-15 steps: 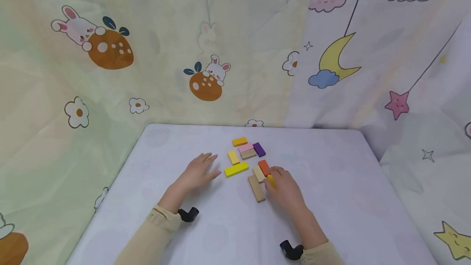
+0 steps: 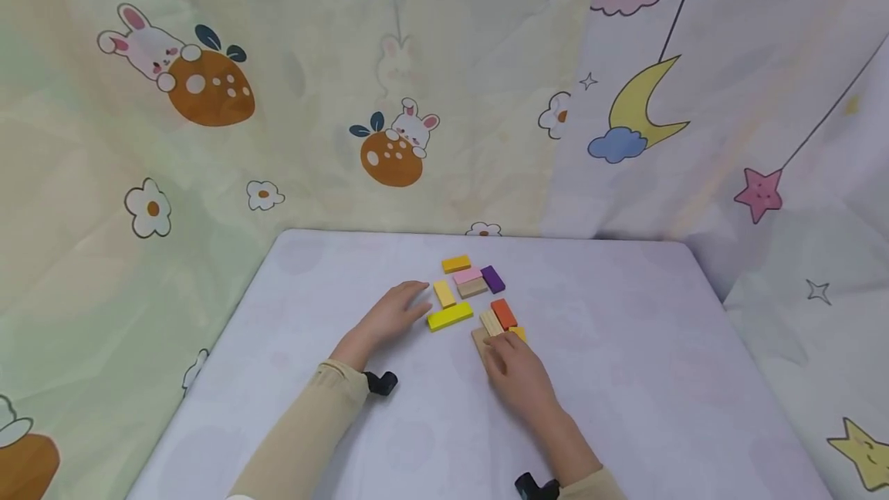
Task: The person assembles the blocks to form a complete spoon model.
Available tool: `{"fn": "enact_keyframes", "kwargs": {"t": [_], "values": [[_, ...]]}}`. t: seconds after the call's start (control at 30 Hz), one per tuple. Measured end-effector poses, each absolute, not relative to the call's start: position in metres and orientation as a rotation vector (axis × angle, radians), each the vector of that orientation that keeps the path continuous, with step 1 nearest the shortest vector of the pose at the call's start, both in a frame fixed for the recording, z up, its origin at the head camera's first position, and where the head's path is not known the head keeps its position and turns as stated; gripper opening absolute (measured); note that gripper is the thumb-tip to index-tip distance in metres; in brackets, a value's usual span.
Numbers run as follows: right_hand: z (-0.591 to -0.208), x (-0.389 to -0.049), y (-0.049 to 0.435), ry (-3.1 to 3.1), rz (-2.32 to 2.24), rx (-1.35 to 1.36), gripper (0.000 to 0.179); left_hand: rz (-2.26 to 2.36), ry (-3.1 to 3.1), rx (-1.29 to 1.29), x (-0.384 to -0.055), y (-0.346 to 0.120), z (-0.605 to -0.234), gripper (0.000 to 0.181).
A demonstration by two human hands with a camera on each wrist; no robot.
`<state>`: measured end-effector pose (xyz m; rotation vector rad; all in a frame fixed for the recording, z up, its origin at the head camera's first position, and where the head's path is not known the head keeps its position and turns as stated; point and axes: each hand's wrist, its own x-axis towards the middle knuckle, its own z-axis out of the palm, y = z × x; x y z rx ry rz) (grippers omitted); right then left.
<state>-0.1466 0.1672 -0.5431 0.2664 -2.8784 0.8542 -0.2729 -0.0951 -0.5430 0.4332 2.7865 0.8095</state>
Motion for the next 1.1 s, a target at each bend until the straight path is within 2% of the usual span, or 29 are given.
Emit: {"fn": "enact_keyframes", "kwargs": {"t": [0.17,0.3,0.5,0.8,1.1], "values": [[-0.543,-0.14,0.151,-2.801,0.903,0.407,0.017,0.714,2.78,0.542,-0.293,-0.087,-0.541,0.047],[-0.547,-0.14,0.134,-2.81,0.948,0.482,0.017,0.591,2.768,0.641,-0.303,-0.085,-0.538,0.048],[-0.554,-0.15,0.114,-2.82,1.016,0.509,0.024,0.438,2.748,0.714,-0.316,-0.084,-0.534,0.053],[-0.556,-0.171,0.096,-2.935,0.869,0.525,0.041,0.372,2.745,0.755,-0.327,-0.08,-0.53,0.047],[-0.56,-0.182,0.091,-2.967,0.935,0.629,0.048,0.415,2.776,0.738,-0.329,-0.08,-0.532,0.046]]}}
